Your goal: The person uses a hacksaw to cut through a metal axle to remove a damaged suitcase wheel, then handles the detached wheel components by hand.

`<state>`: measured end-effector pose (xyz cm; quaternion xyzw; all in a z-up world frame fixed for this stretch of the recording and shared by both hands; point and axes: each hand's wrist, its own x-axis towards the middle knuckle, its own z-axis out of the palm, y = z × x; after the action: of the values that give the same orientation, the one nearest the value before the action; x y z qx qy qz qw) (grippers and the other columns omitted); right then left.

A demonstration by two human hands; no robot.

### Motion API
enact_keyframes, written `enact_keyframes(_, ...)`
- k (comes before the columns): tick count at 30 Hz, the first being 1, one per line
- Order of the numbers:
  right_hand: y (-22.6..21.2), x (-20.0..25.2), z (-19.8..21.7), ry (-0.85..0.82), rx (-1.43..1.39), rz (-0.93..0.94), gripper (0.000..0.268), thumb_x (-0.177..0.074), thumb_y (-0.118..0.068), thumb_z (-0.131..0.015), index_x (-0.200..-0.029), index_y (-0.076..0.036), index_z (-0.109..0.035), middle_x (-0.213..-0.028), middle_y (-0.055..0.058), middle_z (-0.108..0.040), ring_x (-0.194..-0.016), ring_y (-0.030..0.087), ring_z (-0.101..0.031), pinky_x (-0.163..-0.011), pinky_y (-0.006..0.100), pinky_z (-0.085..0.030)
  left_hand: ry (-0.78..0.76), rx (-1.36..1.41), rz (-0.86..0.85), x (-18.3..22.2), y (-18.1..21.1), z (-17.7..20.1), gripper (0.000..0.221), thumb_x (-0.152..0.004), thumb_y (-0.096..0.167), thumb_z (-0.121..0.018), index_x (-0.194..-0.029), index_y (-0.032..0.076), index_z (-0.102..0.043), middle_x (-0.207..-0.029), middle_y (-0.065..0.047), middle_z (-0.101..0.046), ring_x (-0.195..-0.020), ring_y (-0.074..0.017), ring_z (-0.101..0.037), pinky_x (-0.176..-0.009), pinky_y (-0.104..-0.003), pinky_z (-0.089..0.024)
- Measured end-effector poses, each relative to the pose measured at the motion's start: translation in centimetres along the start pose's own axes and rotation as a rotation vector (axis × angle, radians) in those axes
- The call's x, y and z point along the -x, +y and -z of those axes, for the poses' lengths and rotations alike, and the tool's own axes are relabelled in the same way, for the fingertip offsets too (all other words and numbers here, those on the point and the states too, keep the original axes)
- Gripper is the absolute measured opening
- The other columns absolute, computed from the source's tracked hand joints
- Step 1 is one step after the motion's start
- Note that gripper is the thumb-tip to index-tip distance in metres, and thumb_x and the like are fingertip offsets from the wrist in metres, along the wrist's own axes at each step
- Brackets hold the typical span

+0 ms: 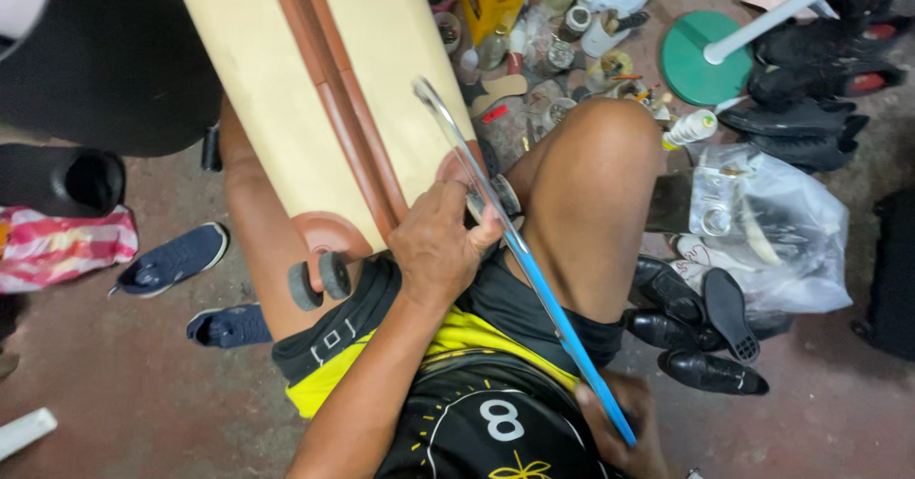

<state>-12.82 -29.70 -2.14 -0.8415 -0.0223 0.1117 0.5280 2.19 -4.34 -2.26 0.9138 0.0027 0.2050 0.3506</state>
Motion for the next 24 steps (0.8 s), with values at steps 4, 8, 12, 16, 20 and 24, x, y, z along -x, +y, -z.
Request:
enact_keyframes(4,-1.1,-9.6,-4.4,0.02,0.036,0.211,0.03,-0.094,-0.013,-0.067,-0.07,-0.004,-0.052,-0.058,0.005,-0.043,-0.051,0.015,-0.042,-0.049,0.034,-0.035,-0.041,0.032,0.018,-0.8,-0.6,-0.1,0.048,-0.098,0.056,-0.063,-0.119,0.013,-0.066,-0.1,-0.011,-0.071,-0.087,-0.0314,-0.071,-0.072,-0.044,-0.053)
enact_keyframes(8,-0.1,-9.5,-5.2,0.018,-0.079,0.213,0.017,-0.093,-0.011,-0.066,-0.082,-0.001,-0.06,-0.06,0.008,-0.043,-0.052,0.022,-0.042,-0.047,0.034,-0.036,0.022,0.019,-0.04,-0.7,-1.2,-0.4,0.059,-0.094,0.057,-0.06,-0.128,0.009,-0.065,-0.118,-0.019,-0.071,-0.085,-0.0324,-0.069,-0.072,-0.042,-0.054)
enact_keyframes(12,1.5,-0.5,-0.7,-0.054,0.062,0.095,0.032,-0.091,-0.01,-0.067,-0.065,-0.006,-0.047,-0.055,0.006,-0.042,-0.045,0.017,-0.042,-0.048,0.036,-0.032,-0.031,0.003,0.012,0.7,-0.9,-0.7,0.054,-0.094,0.06,-0.061,-0.114,0.01,-0.065,-0.098,-0.013,-0.07,-0.083,-0.0319,-0.069,-0.068,-0.043,-0.052)
enact_keyframes(16,-0.3,-3.6,-1.5,-0.029,0.065,0.128,0.017,-0.092,-0.009,-0.063,-0.081,0.0,-0.054,-0.068,0.007,-0.047,-0.06,0.017,-0.046,-0.054,0.035,-0.039,-0.015,-0.008,0.011,-0.9,-1.1,-0.6,0.056,-0.096,0.059,-0.061,-0.117,0.007,-0.063,-0.1,-0.014,-0.07,-0.082,-0.0309,-0.069,-0.068,-0.042,-0.053)
enact_keyframes(20,-2.3,-10.7,-5.6,-0.032,-0.124,0.218,0.012,-0.097,-0.008,-0.061,-0.089,0.0,-0.059,-0.07,0.005,-0.048,-0.062,0.014,-0.047,-0.054,0.033,-0.04,-0.092,0.049,0.108,0.1,-0.1,0.5,0.043,-0.098,0.053,-0.066,-0.113,0.013,-0.068,-0.092,-0.01,-0.07,-0.085,-0.0307,-0.071,-0.071,-0.043,-0.052)
enact_keyframes(24,-0.3,-9.4,-4.0,0.023,-0.024,0.204,0.025,-0.094,-0.007,-0.063,-0.073,-0.003,-0.051,-0.061,0.004,-0.04,-0.055,0.014,-0.04,-0.051,0.034,-0.035,0.054,0.076,-0.02,-2.3,-0.7,-0.6,0.045,-0.092,0.047,-0.068,-0.118,0.01,-0.066,-0.104,-0.012,-0.072,-0.082,-0.03,-0.07,-0.069,-0.042,-0.054)
